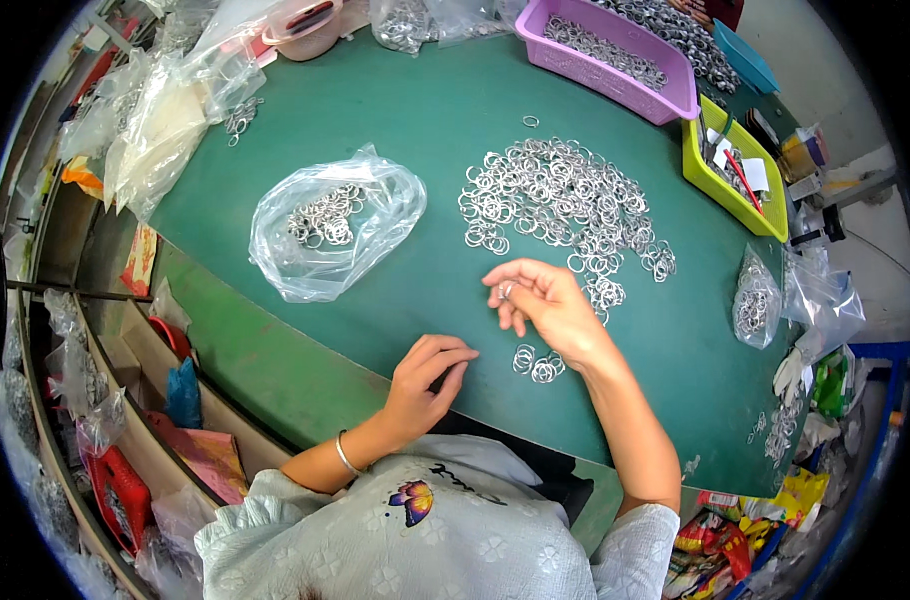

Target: The person sorts through a pile of metal rings on a workbench, picks them up individually or in small groups, and places them into a clear plastic bag.

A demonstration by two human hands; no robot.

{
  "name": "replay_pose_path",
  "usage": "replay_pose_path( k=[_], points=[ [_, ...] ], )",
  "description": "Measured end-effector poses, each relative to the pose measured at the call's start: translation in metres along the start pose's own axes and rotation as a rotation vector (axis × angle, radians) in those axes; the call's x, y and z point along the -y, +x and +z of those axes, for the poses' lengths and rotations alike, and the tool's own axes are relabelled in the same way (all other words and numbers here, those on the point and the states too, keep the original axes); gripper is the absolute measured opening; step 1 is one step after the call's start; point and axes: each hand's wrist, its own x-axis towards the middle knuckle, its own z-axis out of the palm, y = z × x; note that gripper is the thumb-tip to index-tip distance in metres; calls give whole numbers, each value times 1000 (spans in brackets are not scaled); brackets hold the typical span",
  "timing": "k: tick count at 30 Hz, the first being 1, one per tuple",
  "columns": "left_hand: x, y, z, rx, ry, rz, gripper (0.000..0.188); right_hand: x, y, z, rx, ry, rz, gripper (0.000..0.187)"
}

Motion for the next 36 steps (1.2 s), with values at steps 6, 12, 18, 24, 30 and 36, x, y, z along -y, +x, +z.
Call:
replay_pose_path(
  k=[6,12,18,24,30,36],
  points=[
    [-3,1,-15,-61,26,33,26,11,24,21,76,-64,-25,17],
    [-27,49,-91,-118,554,194,46,-3,27,-5,-117,-556,-80,18],
    [-16,90,-127,24,1048,108,50,-14,7,-30,-311,-687,-233,24],
    [-40,132,-130,-175,731,303,8,-18,-17,-24,-37,-322,-72,33],
    [-84,157,-100,-161,-193,90,15,-26,-18,-1,6,458,-137,62],
    [-79,169,-47,-24,-793,48,20,-12,-27,-24,-82,781,-265,57]
  ],
)
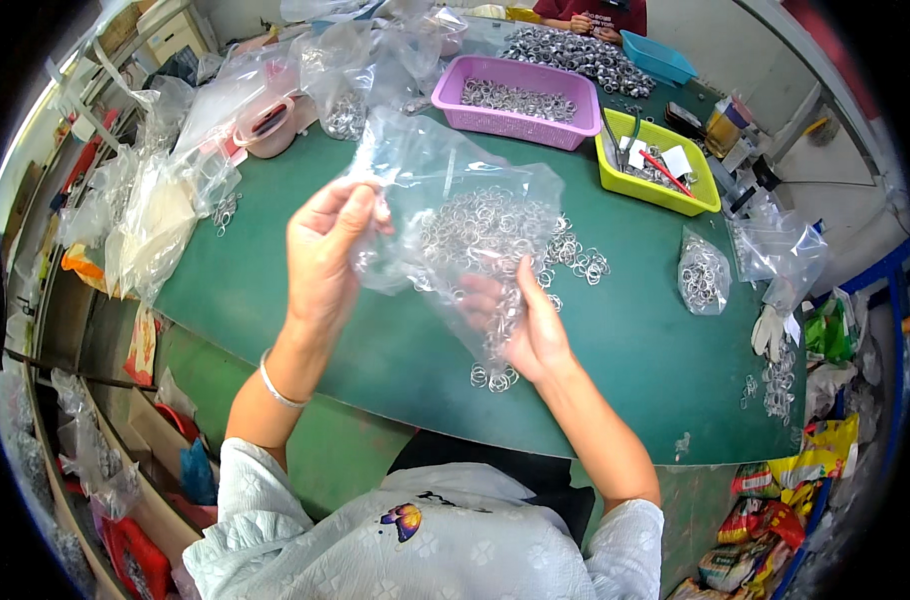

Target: The person sorts through a pile of metal rings on a workbench, picks them up individually or in small groups, and places them into a clear plastic bag.

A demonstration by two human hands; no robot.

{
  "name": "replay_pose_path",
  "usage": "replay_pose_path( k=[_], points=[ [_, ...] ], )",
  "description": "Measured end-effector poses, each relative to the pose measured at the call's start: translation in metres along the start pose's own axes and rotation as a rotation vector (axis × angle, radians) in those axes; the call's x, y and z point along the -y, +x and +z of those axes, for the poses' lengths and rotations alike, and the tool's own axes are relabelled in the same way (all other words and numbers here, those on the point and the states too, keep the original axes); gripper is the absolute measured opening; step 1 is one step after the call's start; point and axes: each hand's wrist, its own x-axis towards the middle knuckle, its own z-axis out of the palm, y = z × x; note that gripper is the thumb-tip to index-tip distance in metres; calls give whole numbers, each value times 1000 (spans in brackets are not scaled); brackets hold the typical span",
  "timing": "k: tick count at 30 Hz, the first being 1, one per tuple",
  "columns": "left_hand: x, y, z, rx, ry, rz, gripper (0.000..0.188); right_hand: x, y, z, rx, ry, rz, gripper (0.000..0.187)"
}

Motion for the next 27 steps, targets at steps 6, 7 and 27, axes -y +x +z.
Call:
replay_pose_path(
  k=[6,7,27],
  points=[
    [67,-21,-27,-52,-32,-245,21,38,-9,-16,-409,-799,-423,43],
    [78,-27,-32,-41,6,-332,20,43,-5,-37,-431,-1017,-515,43],
    [116,-42,-48,-1,107,-631,42,111,10,60,-448,-2254,-696,27]
  ],
)
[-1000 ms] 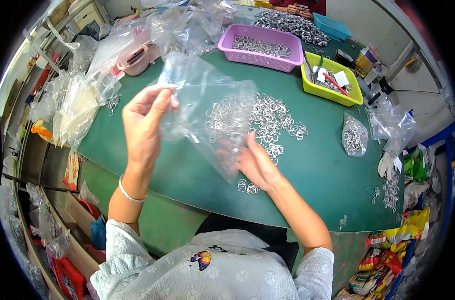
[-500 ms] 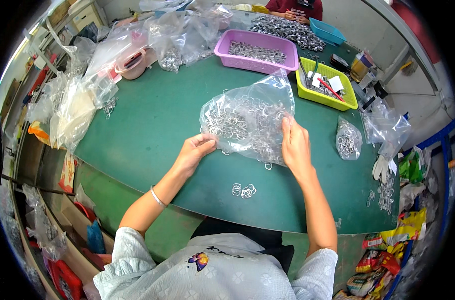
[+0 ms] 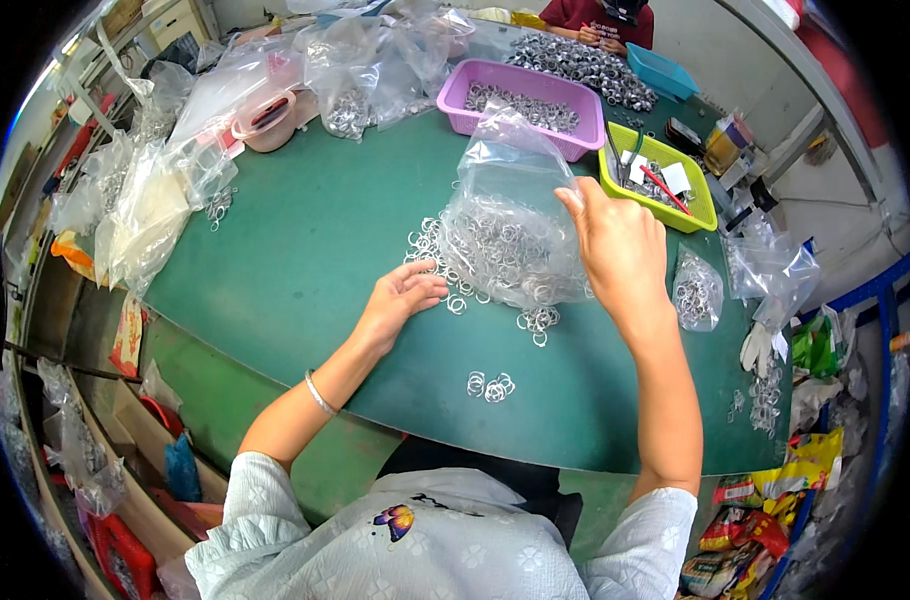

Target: The person sorts through a pile of metal rings on a workbench, picks them up individually or in small groups, and places them into a clear plastic bag.

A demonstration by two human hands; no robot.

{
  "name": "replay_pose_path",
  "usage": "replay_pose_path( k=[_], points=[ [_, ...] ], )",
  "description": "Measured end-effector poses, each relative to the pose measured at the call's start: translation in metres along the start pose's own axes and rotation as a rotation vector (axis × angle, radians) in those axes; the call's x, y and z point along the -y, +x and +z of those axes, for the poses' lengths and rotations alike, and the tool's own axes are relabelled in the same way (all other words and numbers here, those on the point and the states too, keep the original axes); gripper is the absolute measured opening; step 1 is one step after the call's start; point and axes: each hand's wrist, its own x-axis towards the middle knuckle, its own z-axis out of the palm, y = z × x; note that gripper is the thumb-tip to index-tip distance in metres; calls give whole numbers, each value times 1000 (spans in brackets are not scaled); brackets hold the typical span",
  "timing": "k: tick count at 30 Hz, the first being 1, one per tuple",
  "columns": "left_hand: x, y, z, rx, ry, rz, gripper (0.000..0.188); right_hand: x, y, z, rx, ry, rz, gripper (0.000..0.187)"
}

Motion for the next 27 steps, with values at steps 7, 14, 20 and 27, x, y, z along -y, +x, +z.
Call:
replay_pose_path(
  k=[7,14,20,27],
  points=[
    [2,-1,0,24,12,-7,40,1,14,-16,-55,-144,-173,27],
    [-2,-5,4,70,9,8,44,-11,19,-29,-44,45,-78,26],
    [-21,-7,11,-36,-158,156,59,-31,20,-16,186,956,20,40],
    [-66,-26,-26,-235,-206,336,50,10,40,82,210,971,119,46]
  ],
)
